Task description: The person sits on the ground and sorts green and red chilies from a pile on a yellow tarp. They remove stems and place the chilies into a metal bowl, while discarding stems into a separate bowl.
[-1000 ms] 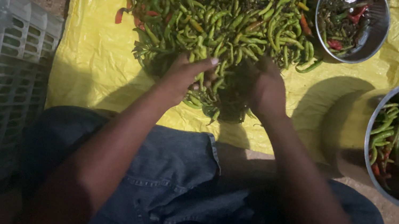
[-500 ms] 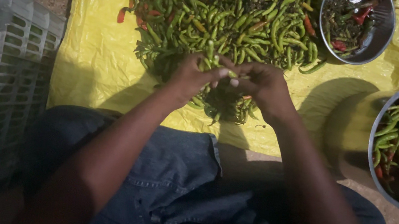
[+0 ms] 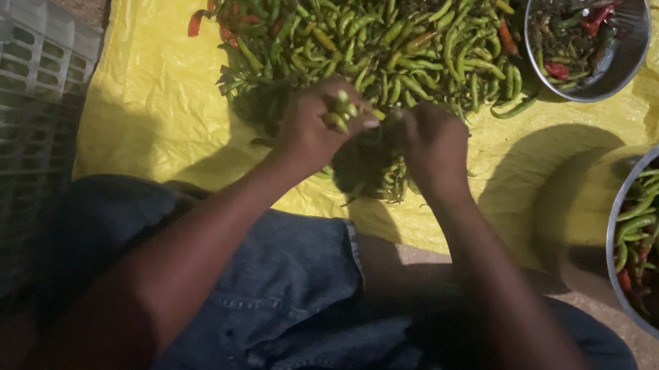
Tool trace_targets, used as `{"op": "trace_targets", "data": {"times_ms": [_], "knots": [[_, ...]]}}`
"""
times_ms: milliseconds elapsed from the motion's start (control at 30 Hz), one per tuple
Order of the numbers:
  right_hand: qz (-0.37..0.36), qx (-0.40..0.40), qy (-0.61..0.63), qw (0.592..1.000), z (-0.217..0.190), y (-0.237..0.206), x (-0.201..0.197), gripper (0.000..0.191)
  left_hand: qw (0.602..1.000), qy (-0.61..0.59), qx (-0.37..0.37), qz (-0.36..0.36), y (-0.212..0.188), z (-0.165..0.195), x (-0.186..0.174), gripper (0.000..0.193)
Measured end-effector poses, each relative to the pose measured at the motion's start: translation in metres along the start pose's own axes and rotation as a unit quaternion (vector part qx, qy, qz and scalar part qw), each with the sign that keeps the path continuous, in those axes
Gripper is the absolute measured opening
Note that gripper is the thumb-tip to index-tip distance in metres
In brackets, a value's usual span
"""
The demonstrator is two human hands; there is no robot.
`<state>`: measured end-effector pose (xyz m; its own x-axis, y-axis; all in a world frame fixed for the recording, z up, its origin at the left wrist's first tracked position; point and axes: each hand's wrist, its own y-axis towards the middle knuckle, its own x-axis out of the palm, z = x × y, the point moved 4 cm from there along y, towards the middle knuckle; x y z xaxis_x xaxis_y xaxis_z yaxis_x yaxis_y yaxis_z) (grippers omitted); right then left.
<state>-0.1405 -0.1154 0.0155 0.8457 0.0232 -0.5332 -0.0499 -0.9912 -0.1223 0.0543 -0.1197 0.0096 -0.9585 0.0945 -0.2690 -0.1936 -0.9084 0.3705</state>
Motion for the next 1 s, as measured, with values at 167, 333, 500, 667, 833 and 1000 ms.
{"op": "trace_targets", "data": {"times_ms": [167, 333, 500, 667, 833, 1000], "knots": [[-0.009, 0.183, 0.341, 0.922, 0.002, 0.002, -0.009, 0.034, 0.934, -0.167, -0.315, 0.006, 0.000, -0.026, -0.001, 0.025], [-0.085, 0.168, 0.404, 0.895, -0.012, 0.006, -0.010, 0.022, 0.899, -0.192, -0.389, -0.055, 0.000, -0.023, 0.003, 0.027], [-0.130, 0.124, 0.311, 0.933, -0.013, 0.000, -0.005, 0.015, 0.899, -0.110, -0.406, -0.123, -0.002, -0.019, 0.005, 0.035], [-0.134, 0.049, 0.363, 0.921, -0.015, -0.005, 0.001, 0.016, 0.892, -0.184, -0.379, -0.166, -0.003, -0.016, 0.008, 0.033], [-0.110, 0.028, 0.330, 0.937, -0.013, -0.001, -0.005, 0.003, 0.878, -0.245, -0.390, -0.131, -0.007, -0.026, 0.009, 0.030], [-0.118, 0.006, 0.287, 0.950, -0.009, 0.000, -0.006, 0.004, 0.882, -0.246, -0.387, -0.113, -0.010, -0.033, 0.010, 0.032]]}}
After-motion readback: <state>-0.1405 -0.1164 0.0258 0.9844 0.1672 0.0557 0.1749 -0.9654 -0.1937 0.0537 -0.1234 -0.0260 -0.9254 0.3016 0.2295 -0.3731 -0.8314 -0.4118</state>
